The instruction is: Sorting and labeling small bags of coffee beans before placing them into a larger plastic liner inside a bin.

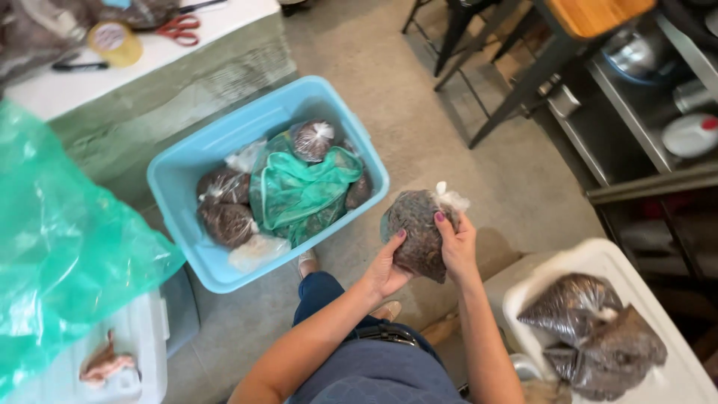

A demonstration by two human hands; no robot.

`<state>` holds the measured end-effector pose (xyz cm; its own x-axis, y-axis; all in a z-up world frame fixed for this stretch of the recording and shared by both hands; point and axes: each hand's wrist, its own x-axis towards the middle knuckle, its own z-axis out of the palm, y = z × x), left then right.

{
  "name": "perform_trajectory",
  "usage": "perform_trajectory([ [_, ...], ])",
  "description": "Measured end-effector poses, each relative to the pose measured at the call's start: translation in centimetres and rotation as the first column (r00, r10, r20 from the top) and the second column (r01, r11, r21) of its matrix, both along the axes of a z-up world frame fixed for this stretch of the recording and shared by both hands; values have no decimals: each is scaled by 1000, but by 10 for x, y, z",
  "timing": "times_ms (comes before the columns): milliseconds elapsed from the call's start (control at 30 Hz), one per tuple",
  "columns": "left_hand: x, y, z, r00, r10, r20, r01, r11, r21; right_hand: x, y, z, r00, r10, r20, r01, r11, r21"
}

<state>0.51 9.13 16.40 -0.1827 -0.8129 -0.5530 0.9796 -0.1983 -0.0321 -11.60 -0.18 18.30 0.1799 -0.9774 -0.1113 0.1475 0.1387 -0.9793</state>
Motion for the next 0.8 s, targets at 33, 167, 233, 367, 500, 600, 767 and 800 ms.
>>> perform_trajectory([
  [33, 6, 2, 5, 999, 38, 5, -38, 999, -1, 10, -1, -9, 998, 51, -31, -52, 998, -34],
  [167, 52, 12, -30, 987, 154, 45, -156, 987, 47, 55, 6, -47, 966, 219, -139, -232, 969, -86],
  [233, 92, 15, -80, 980, 179, 90, -185, 981, 62, 86, 7, -30, 915, 282, -287, -324, 940, -110],
  [367, 214, 3, -120, 935, 267, 232, -293, 952, 85, 147, -2, -31, 763, 356, -540, -425, 905, -3],
  [500, 386, -32, -118, 830, 337, 445, -420, 902, 99, 194, -32, -92, 733, 404, -547, -401, 907, 132],
  [600, 523, -63, -61, 597, 213, 774, -455, 884, 108, 217, -37, -167, 698, 466, -543, -395, 884, 251],
  [767, 797, -156, -36, 383, 475, 792, -478, 836, -270, 255, -24, -243, 611, 577, -542, -390, 815, 428],
  [800, 818, -169, -11, 397, 459, 794, -456, 850, -263, 251, -12, -271, 625, 564, -540, -367, 822, 435],
])
